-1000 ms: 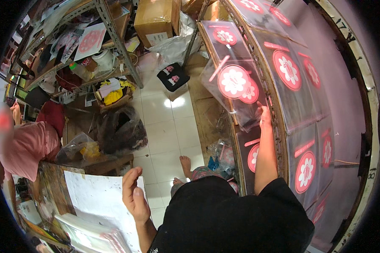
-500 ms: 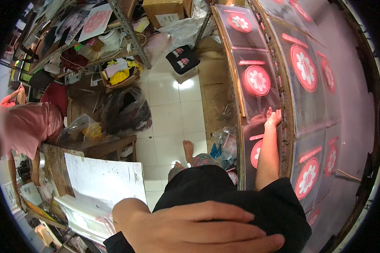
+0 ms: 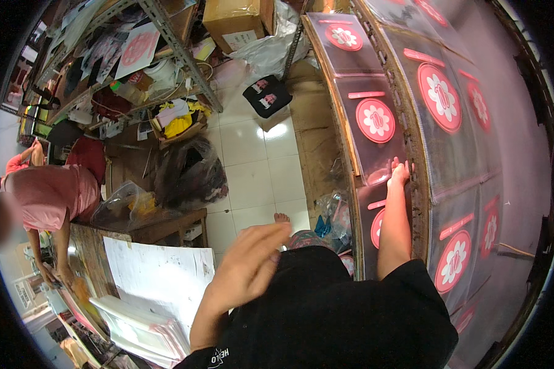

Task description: The person repeatedly picks up clear plastic sheets with red floral designs from a nearby rack and stacks them on a table. Another person in a pink shirt is visible working at the same table. The camera wearer continues this repetitive stacking process for the duration of the clip.

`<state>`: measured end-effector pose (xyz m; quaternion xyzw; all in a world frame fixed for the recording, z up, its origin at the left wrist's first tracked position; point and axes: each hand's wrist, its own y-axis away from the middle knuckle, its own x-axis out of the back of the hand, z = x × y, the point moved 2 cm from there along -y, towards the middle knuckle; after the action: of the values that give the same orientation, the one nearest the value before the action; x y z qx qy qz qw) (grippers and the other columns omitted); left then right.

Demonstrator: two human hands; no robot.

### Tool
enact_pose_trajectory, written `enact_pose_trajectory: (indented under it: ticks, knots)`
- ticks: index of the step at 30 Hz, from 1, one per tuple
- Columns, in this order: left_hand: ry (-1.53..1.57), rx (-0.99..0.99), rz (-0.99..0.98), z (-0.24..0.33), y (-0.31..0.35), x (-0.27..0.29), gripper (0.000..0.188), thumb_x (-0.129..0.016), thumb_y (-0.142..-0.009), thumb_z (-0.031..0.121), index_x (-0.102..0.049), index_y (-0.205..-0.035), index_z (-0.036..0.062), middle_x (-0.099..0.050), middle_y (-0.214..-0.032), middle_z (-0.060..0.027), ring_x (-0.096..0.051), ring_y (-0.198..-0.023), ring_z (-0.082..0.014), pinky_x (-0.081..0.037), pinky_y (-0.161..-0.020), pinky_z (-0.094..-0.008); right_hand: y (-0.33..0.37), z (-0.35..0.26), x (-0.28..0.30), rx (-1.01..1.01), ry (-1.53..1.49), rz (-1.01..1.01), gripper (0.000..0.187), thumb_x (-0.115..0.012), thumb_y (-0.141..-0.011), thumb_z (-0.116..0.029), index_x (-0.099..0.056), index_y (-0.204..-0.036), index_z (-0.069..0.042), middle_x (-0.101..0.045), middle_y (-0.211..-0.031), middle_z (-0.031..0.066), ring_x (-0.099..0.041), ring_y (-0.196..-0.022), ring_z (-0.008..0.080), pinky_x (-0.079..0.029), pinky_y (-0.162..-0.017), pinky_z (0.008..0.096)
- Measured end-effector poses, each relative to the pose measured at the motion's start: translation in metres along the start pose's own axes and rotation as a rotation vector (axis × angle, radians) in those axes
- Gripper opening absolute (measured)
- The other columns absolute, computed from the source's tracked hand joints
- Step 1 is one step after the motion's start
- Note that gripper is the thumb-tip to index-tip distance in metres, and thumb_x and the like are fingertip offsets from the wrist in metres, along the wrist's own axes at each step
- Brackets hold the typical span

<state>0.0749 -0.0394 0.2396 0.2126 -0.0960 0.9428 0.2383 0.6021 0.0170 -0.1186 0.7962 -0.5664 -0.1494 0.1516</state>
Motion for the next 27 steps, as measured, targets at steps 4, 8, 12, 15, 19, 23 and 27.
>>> enact_pose_trajectory:
  ticks: [4,8,12,15,19,23,27]
  knots:
    - [0.014,0.268,0.169,-0.059,0.045,-0.025,0.032,-0.058,-0.089,-0.001,-0.063,-0.120,-0.0018,-0.065,-0.116,-0.0202,-0.064,-0.103,-0.0374,-0.050,-0.091,-0.0411,0.019,-0.007,-0.015,0.008,0.024,0.048,0.066,-0.039,-0.089,0.005,-0.027,-0.148,-0.021,-0.063,-0.120,0.0176,-0.067,-0.100,0.0225,-0.057,-0.082,0.0327]
    - [-0.073,0.405,0.149,-0.103,0.090,-0.051,0.027,-0.056,-0.092,0.002,-0.063,-0.118,-0.0022,-0.066,-0.112,-0.0212,-0.065,-0.100,-0.0365,-0.051,-0.089,-0.0404,0.014,-0.002,-0.015,0.017,0.003,0.088,0.058,-0.040,-0.091,0.001,-0.031,-0.145,-0.019,-0.064,-0.119,0.0167,-0.067,-0.097,0.0212,-0.057,-0.082,0.0314]
    - [-0.098,0.461,0.126,-0.119,0.113,-0.065,0.028,-0.056,-0.092,0.003,-0.063,-0.118,-0.0022,-0.066,-0.110,-0.0216,-0.065,-0.099,-0.0366,-0.051,-0.089,-0.0407,-0.014,0.018,-0.007,0.030,-0.008,0.076,0.049,-0.041,-0.095,-0.004,-0.036,-0.143,-0.013,-0.065,-0.119,0.0151,-0.066,-0.096,0.0198,-0.057,-0.082,0.0302]
    - [-0.117,0.475,0.146,-0.121,0.117,-0.066,0.028,-0.057,-0.092,0.004,-0.063,-0.119,-0.0020,-0.066,-0.110,-0.0218,-0.065,-0.099,-0.0369,-0.051,-0.089,-0.0413,-0.044,0.042,0.002,0.024,-0.010,0.053,0.044,-0.042,-0.097,-0.008,-0.039,-0.141,-0.009,-0.065,-0.120,0.0139,-0.066,-0.096,0.0188,-0.057,-0.082,0.0292]
    - [-0.140,0.480,0.187,-0.120,0.116,-0.056,0.029,-0.058,-0.092,0.005,-0.062,-0.120,-0.0020,-0.066,-0.111,-0.0217,-0.065,-0.101,-0.0364,-0.051,-0.089,-0.0416,-0.106,0.077,0.021,0.026,-0.004,0.005,0.039,-0.043,-0.101,-0.014,-0.044,-0.139,-0.004,-0.066,-0.121,0.0123,-0.066,-0.095,0.0174,-0.057,-0.082,0.0280]
    - [-0.168,0.475,0.189,-0.128,0.121,-0.046,0.029,-0.057,-0.093,0.006,-0.062,-0.120,-0.0026,-0.066,-0.112,-0.0216,-0.066,-0.102,-0.0356,-0.051,-0.089,-0.0412,-0.160,0.076,0.039,0.175,0.371,0.123,0.043,-0.046,-0.099,-0.018,-0.049,-0.135,0.005,-0.064,-0.124,0.0197,-0.064,-0.109,0.0299,-0.052,-0.094,0.0367]
    - [-0.218,0.508,0.212,-0.119,0.130,-0.049,0.029,-0.057,-0.093,0.005,-0.062,-0.120,-0.0031,-0.066,-0.111,-0.0223,-0.065,-0.101,-0.0360,-0.051,-0.089,-0.0411,-0.054,0.049,0.009,0.391,0.725,0.164,0.037,-0.049,-0.092,-0.014,-0.056,-0.124,0.003,-0.065,-0.120,0.0208,-0.061,-0.113,0.0339,-0.046,-0.101,0.0401]
